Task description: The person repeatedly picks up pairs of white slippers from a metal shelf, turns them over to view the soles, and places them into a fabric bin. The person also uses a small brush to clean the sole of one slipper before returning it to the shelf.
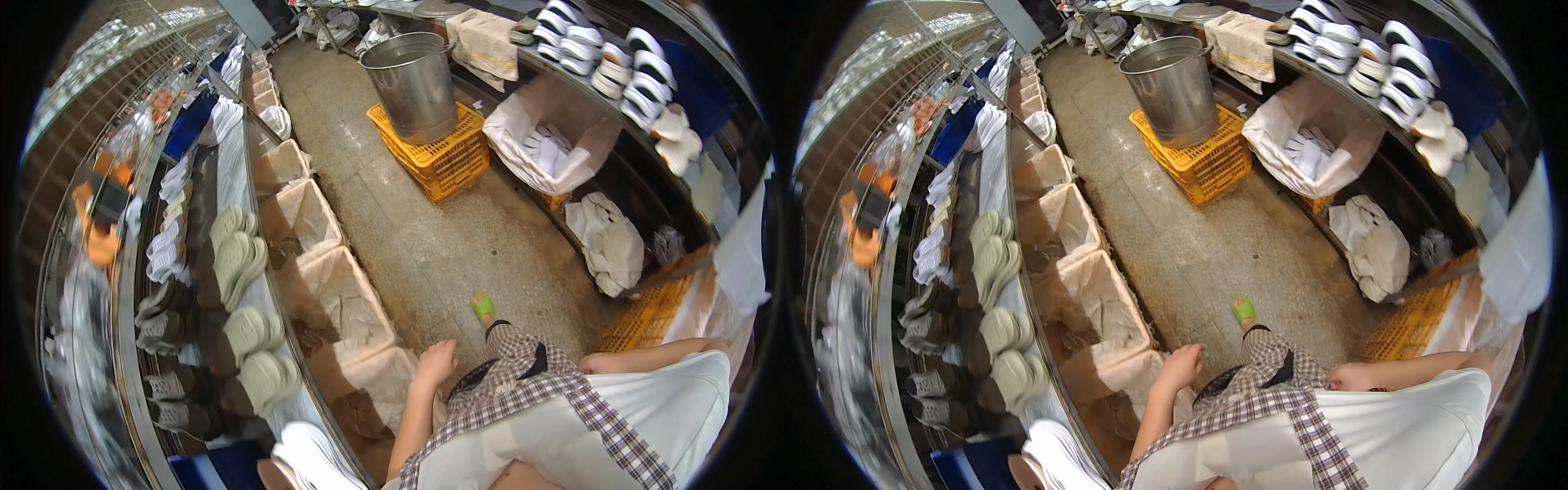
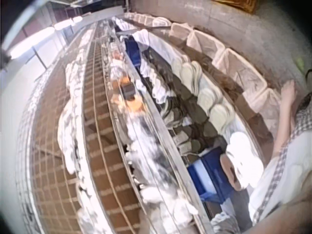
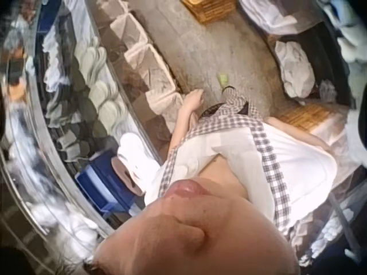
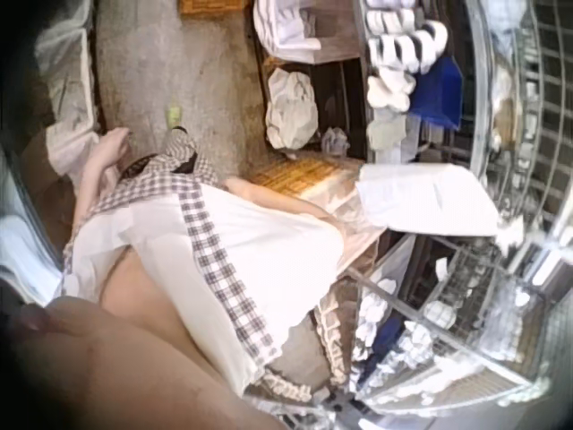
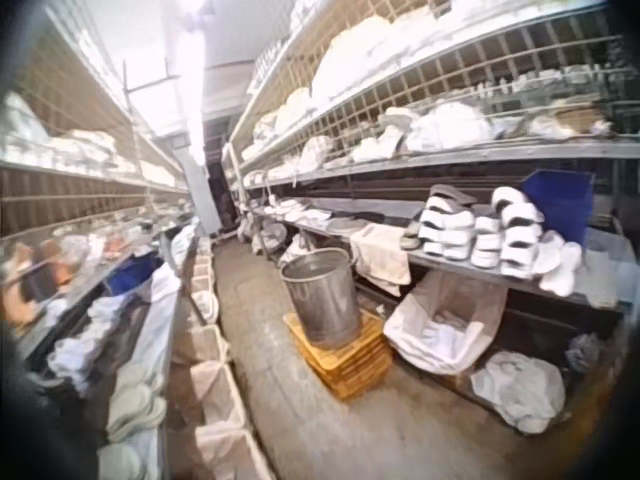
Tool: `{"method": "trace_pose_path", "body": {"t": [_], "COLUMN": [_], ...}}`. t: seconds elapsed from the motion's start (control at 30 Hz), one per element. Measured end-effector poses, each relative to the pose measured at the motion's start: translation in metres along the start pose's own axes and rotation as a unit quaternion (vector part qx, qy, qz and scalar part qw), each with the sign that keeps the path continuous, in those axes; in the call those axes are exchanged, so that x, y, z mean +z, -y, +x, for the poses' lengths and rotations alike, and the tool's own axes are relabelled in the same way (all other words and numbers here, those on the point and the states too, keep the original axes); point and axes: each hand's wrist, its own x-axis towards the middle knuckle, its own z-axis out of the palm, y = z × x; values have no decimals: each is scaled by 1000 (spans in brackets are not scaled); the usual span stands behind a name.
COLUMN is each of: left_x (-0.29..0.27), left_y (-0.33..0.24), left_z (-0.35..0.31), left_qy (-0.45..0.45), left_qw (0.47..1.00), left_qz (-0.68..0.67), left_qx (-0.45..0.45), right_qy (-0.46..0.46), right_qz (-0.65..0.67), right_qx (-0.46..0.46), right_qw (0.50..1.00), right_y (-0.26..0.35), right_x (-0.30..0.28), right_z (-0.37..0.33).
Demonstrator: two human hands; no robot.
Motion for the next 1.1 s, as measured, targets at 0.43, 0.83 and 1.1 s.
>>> {"method": "trace_pose_path", "body": {"t": [0.43, 0.83, 1.1], "left_x": [-212, -465, -636], "left_y": [164, 391, 521], "left_z": [255, 527, 771], "left_qy": [103, 106, 60], "left_qw": [984, 993, 996], "left_qz": [-79, -34, 32], "left_qx": [-121, -45, 61], "right_qy": [36, 106, 13], "right_qz": [1, 58, 14], "right_qx": [-28, -5, 37], "right_qw": [999, 993, 999], "right_y": [85, 187, 281], "right_x": [-369, -650, -874], "right_z": [202, 440, 602]}}
